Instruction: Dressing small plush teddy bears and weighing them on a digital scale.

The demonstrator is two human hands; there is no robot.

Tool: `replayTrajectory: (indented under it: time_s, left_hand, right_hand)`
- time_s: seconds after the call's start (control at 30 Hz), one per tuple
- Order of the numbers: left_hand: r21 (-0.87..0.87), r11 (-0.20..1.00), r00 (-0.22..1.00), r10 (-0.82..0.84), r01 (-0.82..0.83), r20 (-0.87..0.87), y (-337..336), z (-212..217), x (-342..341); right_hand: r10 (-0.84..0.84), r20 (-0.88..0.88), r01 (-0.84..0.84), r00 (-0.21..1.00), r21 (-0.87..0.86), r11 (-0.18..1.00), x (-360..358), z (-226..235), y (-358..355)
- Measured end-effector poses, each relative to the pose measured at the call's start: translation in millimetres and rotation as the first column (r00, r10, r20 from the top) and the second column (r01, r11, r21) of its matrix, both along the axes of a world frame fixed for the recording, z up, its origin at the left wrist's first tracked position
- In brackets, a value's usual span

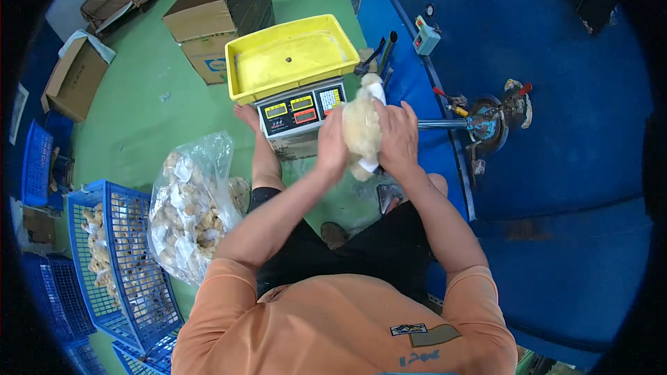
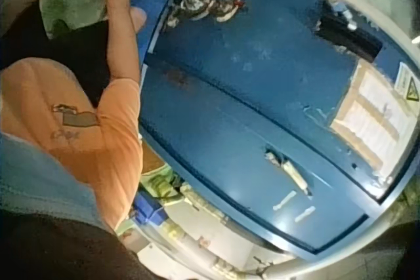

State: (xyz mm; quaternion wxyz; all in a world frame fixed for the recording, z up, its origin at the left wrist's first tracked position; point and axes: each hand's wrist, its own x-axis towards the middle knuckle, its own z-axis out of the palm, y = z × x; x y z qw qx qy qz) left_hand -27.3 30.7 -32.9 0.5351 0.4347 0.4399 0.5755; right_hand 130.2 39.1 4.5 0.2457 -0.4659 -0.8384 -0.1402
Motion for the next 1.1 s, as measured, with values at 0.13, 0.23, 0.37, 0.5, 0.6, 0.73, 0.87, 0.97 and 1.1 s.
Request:
replayTrajectory:
  time_s: [0.13,0.23,0.37,0.5,0.6,0.73,0.87,0.97,1.1]
  left_hand:
    - [-0.121,0.970,0.883,0.243,-0.212,0.401,-55.5,11.3,44.1]
    - [-0.041,0.992,0.945,0.123,-0.116,0.302,-17.7,11.4,13.4]
    - [0.115,0.991,0.991,0.061,-0.074,0.116,2.2,13.0,6.1]
    - [0.316,0.906,0.945,0.319,-0.283,-0.069,-34.1,10.3,25.8]
    - [0.101,0.978,0.973,0.166,-0.183,0.160,-31.1,28.1,34.3]
    - [0.032,0.981,0.957,0.179,-0.191,0.228,-21.6,32.2,46.0]
    - [-0.005,0.975,0.943,0.217,-0.223,0.252,-26.2,30.2,39.7]
    - [-0.057,0.991,0.911,0.137,-0.125,0.388,-28.2,33.1,31.3]
    - [0.065,0.963,0.929,0.231,-0.260,0.287,-32.4,24.4,67.2]
  right_hand:
    - [0.201,-0.060,-0.201,0.978,0.008,0.980,13.0,4.2,2.3]
    - [0.068,-0.064,-0.073,0.996,-0.074,0.995,-3.8,6.2,-4.1]
    - [-0.029,-0.108,0.021,0.994,-0.075,0.997,-7.2,6.0,10.2]
    - [0.137,-0.232,-0.120,0.963,0.086,0.989,6.0,-8.9,6.6]
    - [0.123,-0.177,-0.125,0.977,0.000,0.992,22.7,-3.6,5.7]
    - [0.087,-0.083,-0.091,0.993,-0.047,0.995,25.6,3.3,9.5]
    - [0.062,-0.028,-0.063,0.998,-0.053,0.997,19.9,-2.5,7.8]
    - [0.066,-0.066,-0.064,0.996,0.023,0.998,19.0,-7.4,12.5]
    - [0.150,-0.096,-0.156,0.984,-0.055,0.986,37.9,15.8,9.1]
